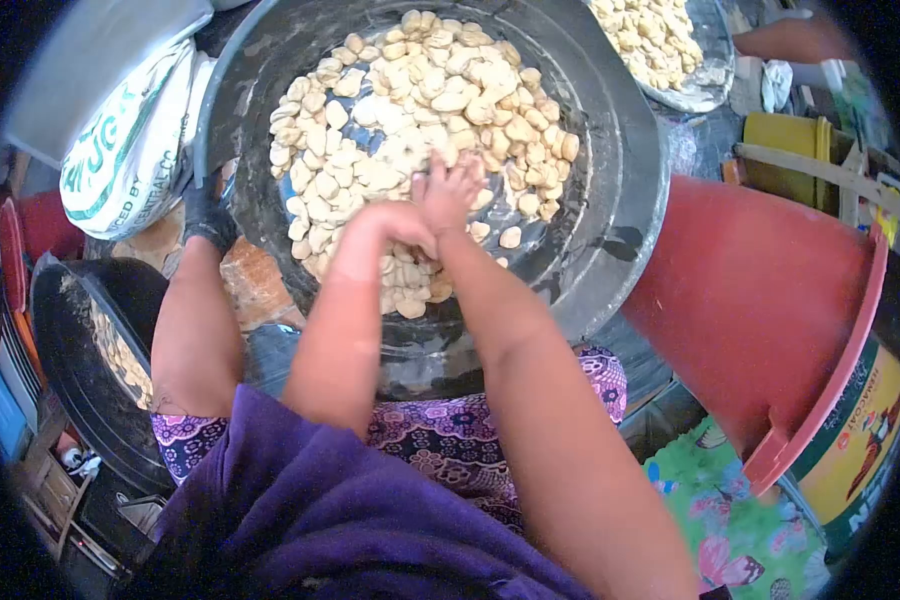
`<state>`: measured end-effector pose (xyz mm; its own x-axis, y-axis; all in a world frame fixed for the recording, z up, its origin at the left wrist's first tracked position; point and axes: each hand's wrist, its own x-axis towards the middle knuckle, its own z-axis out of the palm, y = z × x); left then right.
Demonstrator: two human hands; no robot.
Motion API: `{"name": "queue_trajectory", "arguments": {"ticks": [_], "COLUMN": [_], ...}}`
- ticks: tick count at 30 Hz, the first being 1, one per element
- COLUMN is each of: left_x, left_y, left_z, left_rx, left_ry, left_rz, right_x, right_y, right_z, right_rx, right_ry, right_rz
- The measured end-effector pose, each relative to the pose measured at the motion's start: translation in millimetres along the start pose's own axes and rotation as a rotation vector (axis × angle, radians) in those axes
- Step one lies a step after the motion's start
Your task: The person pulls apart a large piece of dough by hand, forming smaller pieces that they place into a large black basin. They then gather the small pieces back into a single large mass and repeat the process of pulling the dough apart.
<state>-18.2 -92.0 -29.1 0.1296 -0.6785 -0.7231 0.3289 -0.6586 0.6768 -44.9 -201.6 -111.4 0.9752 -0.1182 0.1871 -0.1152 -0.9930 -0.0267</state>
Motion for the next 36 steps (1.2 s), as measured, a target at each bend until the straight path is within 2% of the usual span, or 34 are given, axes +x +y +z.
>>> {"name": "queue_trajectory", "arguments": {"ticks": [1,2,3,4,5,7,8,10,11,13,15,17,18,19,21,22,23,24,25,26,28,29,31,32,33,35,36], "left_x": [-10.3,-22.0,-13.0,-36.9,-20.0,-16.8,-8.8,18.0,28.2,37.1,35.9,27.7,21.5,24.5,34.2,21.9,23.7,25.9,28.0,25.9,21.0,23.8,31.0,34.0,35.6,36.8,36.9], "left_y": [-3.3,-6.3,-25.7,-2.6,-26.9,-25.3,-27.5,-34.4,-36.1,-34.3,-34.4,-33.3,-29.4,-36.5,-51.7,-40.5,-43.8,-49.9,-56.5,-54.5,-42.8,-45.9,-48.8,-44.6,-35.0,-16.3,-4.1], "left_z": [-8.0,-18.6,-23.0,-29.4,-42.9,-42.1,-36.9,-18.2,-9.2,10.9,9.9,2.1,-0.3,-3.9,-11.5,-10.1,-11.6,-14.2,-17.1,-14.8,-1.0,0.8,0.6,0.5,3.1,2.2,1.7], "left_rx": [-0.13,-0.259,-0.585,-0.493,-0.337,-0.283,-0.28,-0.191,-0.189,0.287,0.19,-0.088,-0.194,-0.193,-0.857,-0.997,-0.996,-0.819,-0.641,-0.637,-0.655,-0.651,-0.276,-0.277,-0.226,-0.18,-0.452], "left_ry": [0.097,0.198,0.28,0.518,0.633,0.992,0.991,1.322,1.32,1.513,1.48,1.315,1.245,1.246,1.238,1.207,1.205,1.214,1.218,1.224,1.531,1.524,1.715,1.72,1.682,1.646,1.417], "left_rz": [0.016,0.036,0.122,-0.057,-0.026,-0.077,-0.076,0.161,0.161,0.07,0.063,-0.049,-0.058,-0.054,0.037,0.089,0.089,0.0,-0.089,-0.094,0.238,0.231,0.166,0.169,0.194,0.218,0.24], "right_x": [-8.3,-3.5,7.7,18.7,32.3,52.6,50.2,45.6,45.8,44.2,37.2,34.8,47.9,63.6,95.7,104.3,113.2,123.6,135.7,143.3,152.3,143.0,129.8,138.7,148.1,175.0,180.9], "right_y": [1.8,12.9,28.4,42.8,54.4,66.6,67.7,68.5,65.9,46.1,24.2,13.0,10.6,12.3,22.7,28.0,48.4,60.4,77.2,91.6,152.7,142.9,110.0,117.6,118.3,115.8,123.7], "right_z": [-4.6,-14.9,-34.0,-51.6,-59.3,-63.1,-61.4,-58.1,-55.0,-54.2,-51.3,-39.4,-53.2,-57.9,-68.7,-81.8,-70.5,-77.2,-86.7,-90.8,-36.1,-38.9,-56.5,-37.9,-54.9,-112.8,-118.8], "right_rx": [0.123,0.114,0.234,0.355,0.322,0.312,0.314,0.139,0.138,0.42,0.426,0.326,0.31,0.308,0.733,0.665,0.709,0.756,0.737,0.675,0.438,0.438,0.056,0.209,0.213,0.483,0.444], "right_ry": [-0.151,-0.145,-0.352,-0.558,-0.68,-0.846,-0.844,-0.242,-0.243,-0.177,-0.186,-0.26,-0.388,-0.384,-1.04,-1.031,-0.96,-0.889,-0.806,-0.553,-0.319,-0.325,-0.469,-0.562,-0.559,-1.495,-1.436], "right_rz": [-0.134,-0.129,-0.323,-0.517,-0.53,-0.173,-0.17,-0.094,-0.091,-0.17,-0.234,-0.329,-0.296,-0.295,0.034,0.004,-0.014,-0.035,0.158,0.202,0.187,0.196,0.208,0.198,0.196,0.231,0.18]}}
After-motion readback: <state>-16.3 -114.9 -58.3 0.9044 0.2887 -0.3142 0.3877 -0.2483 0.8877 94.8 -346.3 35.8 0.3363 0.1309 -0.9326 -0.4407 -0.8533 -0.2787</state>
